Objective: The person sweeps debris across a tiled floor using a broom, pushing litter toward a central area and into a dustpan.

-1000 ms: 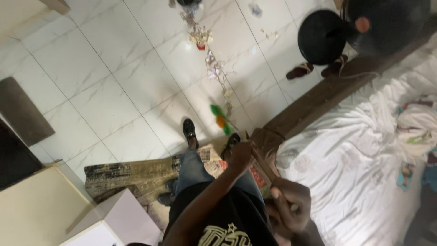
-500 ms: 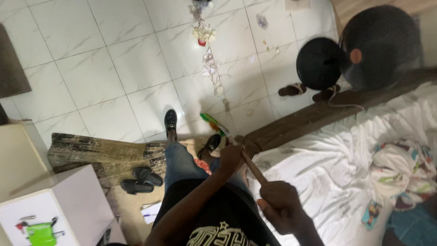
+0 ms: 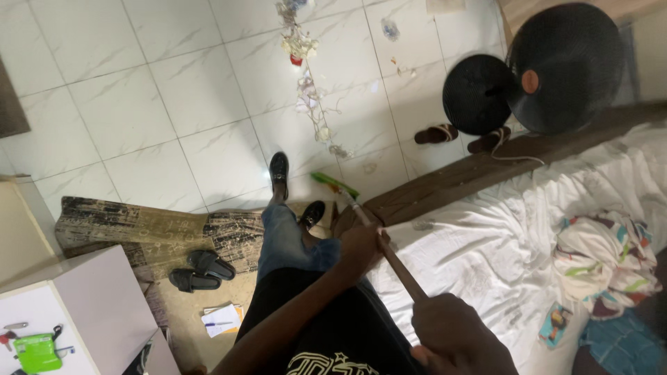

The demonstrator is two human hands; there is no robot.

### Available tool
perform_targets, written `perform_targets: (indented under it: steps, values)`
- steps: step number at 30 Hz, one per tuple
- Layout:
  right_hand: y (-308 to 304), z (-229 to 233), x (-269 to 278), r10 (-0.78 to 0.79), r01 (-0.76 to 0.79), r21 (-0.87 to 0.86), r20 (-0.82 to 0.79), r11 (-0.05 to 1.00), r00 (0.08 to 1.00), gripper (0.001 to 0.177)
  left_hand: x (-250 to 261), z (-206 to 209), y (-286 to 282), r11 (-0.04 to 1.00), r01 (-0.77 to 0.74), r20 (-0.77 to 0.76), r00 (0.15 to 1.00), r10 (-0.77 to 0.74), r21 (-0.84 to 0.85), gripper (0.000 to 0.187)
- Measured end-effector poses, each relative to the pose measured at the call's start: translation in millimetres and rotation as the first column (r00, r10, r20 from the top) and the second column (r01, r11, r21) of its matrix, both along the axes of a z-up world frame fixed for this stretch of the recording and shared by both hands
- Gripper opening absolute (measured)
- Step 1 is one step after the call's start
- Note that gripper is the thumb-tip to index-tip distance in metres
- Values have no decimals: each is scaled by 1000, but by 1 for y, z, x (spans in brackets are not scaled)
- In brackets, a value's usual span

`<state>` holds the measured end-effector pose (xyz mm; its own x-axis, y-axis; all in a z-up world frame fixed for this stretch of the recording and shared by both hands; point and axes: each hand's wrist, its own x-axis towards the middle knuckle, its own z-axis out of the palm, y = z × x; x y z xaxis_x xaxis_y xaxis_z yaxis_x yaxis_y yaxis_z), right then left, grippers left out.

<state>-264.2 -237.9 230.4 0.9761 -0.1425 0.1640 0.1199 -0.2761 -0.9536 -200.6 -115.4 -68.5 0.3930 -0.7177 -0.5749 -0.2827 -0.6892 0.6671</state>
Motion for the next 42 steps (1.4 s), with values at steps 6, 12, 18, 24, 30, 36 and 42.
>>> perform_targets:
  steps: [6, 12, 18, 24, 30, 36, 42]
  values:
    - [13, -37, 15, 88, -57, 133, -242, 989, 966, 44, 11, -56, 13, 983, 7, 237, 971, 37, -181, 20]
    - [4, -11, 11, 27, -39, -44, -240, 998, 970, 43, -2, -37, -9, 963, -103, 155, 977, 145, -249, 14]
    - [2, 6, 6, 229, -231, 22, -232, 973, 945, 40, -11, -17, 3, 960, -32, 191, 978, 88, -279, 23]
    - [18, -27, 31, 69, -46, 68, -384, 997, 921, 46, 9, -63, 12, 943, 34, 140, 990, 13, -332, 14]
    - [23, -1, 43, 76, -34, 142, -303, 989, 950, 43, 17, -63, -9, 977, 26, 199, 980, 17, -210, 12]
    - [24, 13, 31, 184, -162, 96, -298, 982, 937, 42, -7, -47, 8, 964, 41, 67, 997, -25, -261, 18]
    - [41, -21, 47, 71, -48, 92, -269, 995, 961, 45, 26, -78, 5, 949, 132, 338, 941, -28, -287, 16]
